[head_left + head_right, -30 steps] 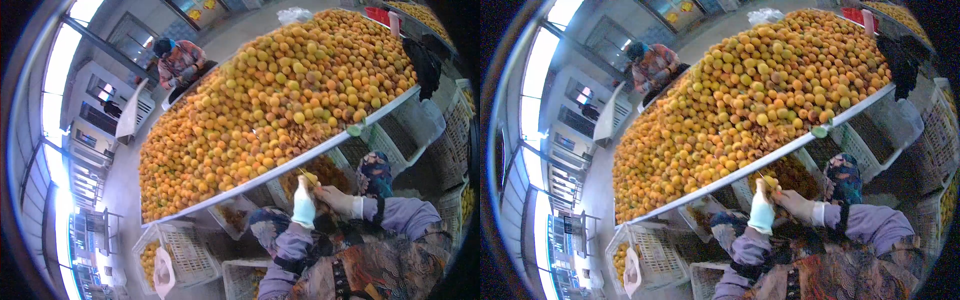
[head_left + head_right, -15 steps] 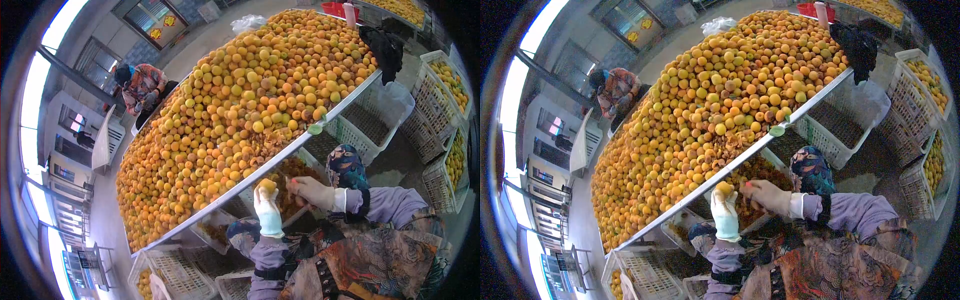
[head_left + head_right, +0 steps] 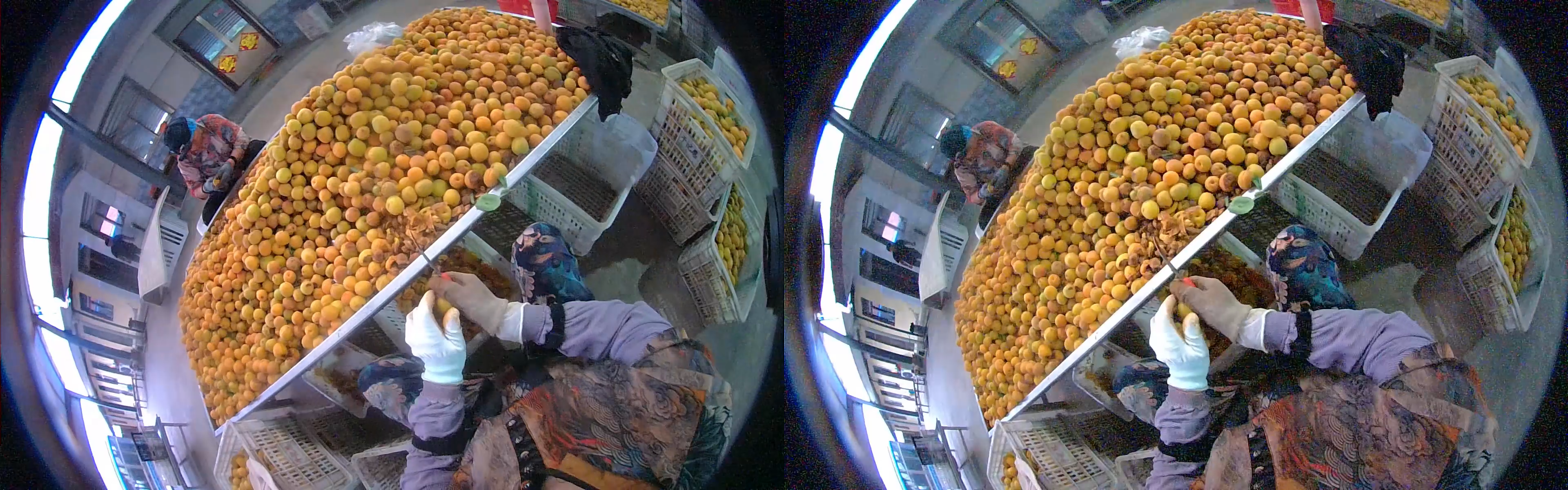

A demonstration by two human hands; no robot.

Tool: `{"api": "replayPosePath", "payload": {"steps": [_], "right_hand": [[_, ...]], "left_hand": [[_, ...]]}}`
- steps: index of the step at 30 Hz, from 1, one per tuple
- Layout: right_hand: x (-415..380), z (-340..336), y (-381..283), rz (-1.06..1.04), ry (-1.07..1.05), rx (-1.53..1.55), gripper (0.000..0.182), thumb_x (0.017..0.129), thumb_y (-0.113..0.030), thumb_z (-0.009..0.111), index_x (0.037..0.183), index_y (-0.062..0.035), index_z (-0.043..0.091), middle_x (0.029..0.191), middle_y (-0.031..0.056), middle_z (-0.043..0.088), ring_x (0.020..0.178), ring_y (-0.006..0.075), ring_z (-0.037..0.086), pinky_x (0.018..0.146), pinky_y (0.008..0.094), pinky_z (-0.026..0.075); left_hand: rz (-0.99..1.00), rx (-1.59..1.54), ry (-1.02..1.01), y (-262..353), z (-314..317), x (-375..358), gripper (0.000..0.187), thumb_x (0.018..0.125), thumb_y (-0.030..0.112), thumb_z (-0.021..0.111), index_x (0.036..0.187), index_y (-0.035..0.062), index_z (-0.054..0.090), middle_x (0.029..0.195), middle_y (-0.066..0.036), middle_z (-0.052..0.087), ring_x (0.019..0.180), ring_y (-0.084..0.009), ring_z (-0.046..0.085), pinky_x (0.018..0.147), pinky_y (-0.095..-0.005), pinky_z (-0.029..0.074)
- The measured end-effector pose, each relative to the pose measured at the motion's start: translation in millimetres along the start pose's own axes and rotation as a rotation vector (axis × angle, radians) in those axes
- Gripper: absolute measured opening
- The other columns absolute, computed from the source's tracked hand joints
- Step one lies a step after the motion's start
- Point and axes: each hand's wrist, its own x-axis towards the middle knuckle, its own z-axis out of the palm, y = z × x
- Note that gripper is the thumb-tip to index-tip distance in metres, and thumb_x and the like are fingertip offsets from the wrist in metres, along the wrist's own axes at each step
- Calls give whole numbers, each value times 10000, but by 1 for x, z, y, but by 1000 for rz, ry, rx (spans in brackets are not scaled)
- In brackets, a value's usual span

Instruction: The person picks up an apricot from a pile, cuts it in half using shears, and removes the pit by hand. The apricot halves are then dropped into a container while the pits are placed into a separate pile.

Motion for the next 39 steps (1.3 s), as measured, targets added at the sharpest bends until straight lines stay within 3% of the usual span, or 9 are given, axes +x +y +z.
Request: {"api": "replayPosePath", "payload": {"steps": [7,12,16,17,24,28,30,38,39], "right_hand": [[2,4,9,-128,56,-116,199,903,-252,557,878,-55,549,760,-43,521,703,41,463,612,211,401],[14,5,20,-154,152,-109,285,887,-295,573,860,-14,606,720,16,589,662,86,511,614,252,439],[22,5,20,-151,229,-387,389,860,-391,574,877,-4,610,750,109,631,695,196,587,659,319,461],[31,0,30,-162,215,-419,415,851,-420,560,897,-11,611,793,153,637,736,274,609,687,360,465],[19,11,3,-154,230,-767,339,833,-374,547,937,-59,620,836,190,635,825,363,606,711,400,472],[14,10,-5,-242,54,-839,309,824,-350,558,944,-71,620,843,181,634,812,356,608,711,394,475],[13,10,-5,-112,16,-424,284,840,-302,585,912,-28,607,748,79,617,668,180,567,653,315,456],[25,-22,7,228,-85,233,295,905,-362,521,848,-75,564,679,10,563,601,94,538,511,213,419],[27,-21,10,158,-80,156,312,912,-370,488,835,-77,563,664,18,572,542,116,543,442,237,420]], "left_hand": [[-14,81,14,-6,6,0,435,899,376,510,1055,-28,548,848,-187,605,747,-330,603,688,-380,476],[-397,-160,89,-4,23,0,327,891,344,508,977,30,540,803,-181,611,729,-371,603,644,-404,465],[-482,-189,145,-9,33,0,277,929,292,457,941,22,519,759,-186,585,689,-334,582,632,-388,447],[-569,-259,117,-9,34,-1,275,964,249,417,935,-12,496,850,-122,553,761,-190,507,703,-311,432],[-782,-552,187,-32,48,-11,330,969,283,374,1028,-8,517,930,-116,563,817,-190,536,740,-303,442],[-1326,-1157,219,-2,26,7,406,962,416,344,1124,80,503,1011,-51,561,877,-160,546,744,-303,463],[-1519,-1129,194,-19,22,0,464,888,583,373,947,151,531,705,8,510,559,-136,447,485,-265,350],[-1252,-1290,16,-21,12,-2,461,925,539,322,870,118,501,515,32,242,473,-123,240,480,-276,252],[-1231,-1309,2,-27,10,-5,433,943,482,345,994,96,534,609,2,406,506,-116,297,507,-280,307]]}}
